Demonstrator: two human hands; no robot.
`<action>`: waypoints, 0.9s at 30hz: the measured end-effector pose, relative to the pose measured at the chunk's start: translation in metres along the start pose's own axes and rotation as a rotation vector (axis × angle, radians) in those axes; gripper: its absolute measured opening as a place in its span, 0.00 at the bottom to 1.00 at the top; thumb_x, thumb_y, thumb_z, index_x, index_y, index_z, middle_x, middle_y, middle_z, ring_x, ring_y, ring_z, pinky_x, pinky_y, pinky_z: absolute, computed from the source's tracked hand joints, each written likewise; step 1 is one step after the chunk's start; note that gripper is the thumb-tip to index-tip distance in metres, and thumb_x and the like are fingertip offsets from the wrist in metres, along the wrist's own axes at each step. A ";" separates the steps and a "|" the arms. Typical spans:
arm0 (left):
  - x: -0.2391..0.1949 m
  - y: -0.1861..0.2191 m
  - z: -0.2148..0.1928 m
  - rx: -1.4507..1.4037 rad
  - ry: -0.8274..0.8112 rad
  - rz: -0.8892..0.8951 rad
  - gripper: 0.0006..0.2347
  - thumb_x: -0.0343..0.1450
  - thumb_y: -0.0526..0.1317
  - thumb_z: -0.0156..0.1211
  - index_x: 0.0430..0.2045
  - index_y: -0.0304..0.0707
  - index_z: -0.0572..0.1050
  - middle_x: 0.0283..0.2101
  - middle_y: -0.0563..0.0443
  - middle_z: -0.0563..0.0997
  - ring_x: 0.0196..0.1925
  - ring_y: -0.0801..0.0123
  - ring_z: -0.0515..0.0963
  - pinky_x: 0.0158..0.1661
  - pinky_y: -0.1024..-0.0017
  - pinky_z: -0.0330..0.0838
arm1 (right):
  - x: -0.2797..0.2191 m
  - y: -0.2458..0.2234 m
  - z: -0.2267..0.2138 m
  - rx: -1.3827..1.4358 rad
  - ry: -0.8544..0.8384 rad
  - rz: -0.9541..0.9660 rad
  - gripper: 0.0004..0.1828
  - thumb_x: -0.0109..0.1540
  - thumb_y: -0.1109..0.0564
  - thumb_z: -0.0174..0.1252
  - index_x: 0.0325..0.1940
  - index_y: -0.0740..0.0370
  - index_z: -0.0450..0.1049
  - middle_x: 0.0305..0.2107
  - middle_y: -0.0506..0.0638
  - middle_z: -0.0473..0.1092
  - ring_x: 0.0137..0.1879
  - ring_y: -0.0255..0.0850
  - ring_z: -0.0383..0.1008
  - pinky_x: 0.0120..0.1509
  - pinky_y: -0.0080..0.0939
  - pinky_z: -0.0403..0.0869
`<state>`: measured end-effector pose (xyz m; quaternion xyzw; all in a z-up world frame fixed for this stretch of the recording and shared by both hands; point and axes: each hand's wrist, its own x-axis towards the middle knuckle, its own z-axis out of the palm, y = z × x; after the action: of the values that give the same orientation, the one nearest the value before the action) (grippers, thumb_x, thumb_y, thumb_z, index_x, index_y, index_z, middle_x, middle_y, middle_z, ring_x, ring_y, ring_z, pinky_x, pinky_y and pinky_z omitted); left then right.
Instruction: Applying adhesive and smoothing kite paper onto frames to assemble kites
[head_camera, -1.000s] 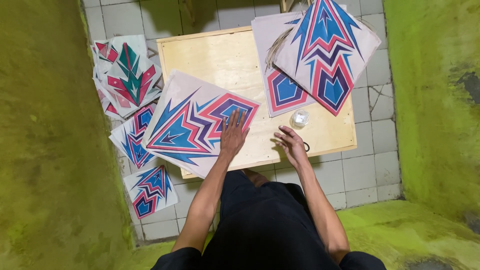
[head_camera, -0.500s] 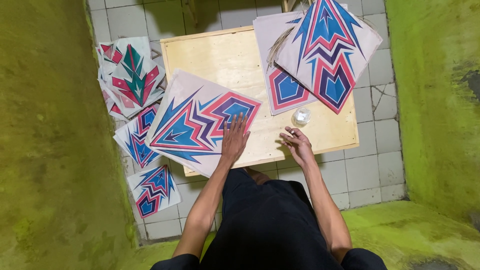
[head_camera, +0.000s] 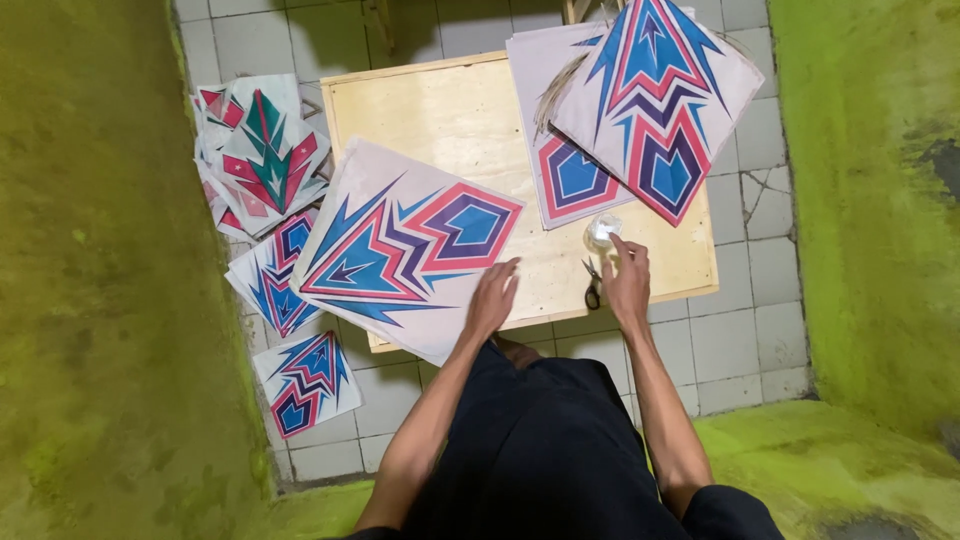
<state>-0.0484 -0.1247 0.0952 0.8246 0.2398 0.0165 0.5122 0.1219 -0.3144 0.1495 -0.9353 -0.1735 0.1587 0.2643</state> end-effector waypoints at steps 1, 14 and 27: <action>0.013 0.005 0.012 -0.003 -0.005 0.003 0.17 0.78 0.39 0.49 0.63 0.46 0.70 0.54 0.47 0.78 0.59 0.55 0.78 0.61 0.55 0.68 | 0.001 0.004 0.004 -0.003 0.004 0.005 0.27 0.63 0.66 0.58 0.68 0.59 0.70 0.54 0.60 0.63 0.61 0.59 0.69 0.64 0.58 0.72; 0.151 0.012 0.115 -0.211 -0.238 -0.469 0.18 0.73 0.53 0.51 0.56 0.55 0.75 0.52 0.52 0.83 0.52 0.57 0.83 0.54 0.57 0.74 | 0.040 0.002 0.007 0.216 0.020 0.114 0.27 0.60 0.66 0.54 0.64 0.53 0.73 0.46 0.60 0.67 0.54 0.58 0.75 0.63 0.55 0.72; 0.118 0.040 0.149 -0.664 -0.288 -0.651 0.17 0.68 0.41 0.59 0.50 0.34 0.77 0.44 0.39 0.84 0.42 0.63 0.86 0.45 0.73 0.81 | 0.022 0.013 -0.011 -0.024 -0.090 0.011 0.31 0.64 0.65 0.52 0.72 0.47 0.66 0.58 0.59 0.65 0.64 0.60 0.70 0.67 0.64 0.67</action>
<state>0.1115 -0.2149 0.0324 0.4926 0.3938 -0.1832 0.7541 0.1488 -0.3205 0.1469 -0.9313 -0.1819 0.1998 0.2442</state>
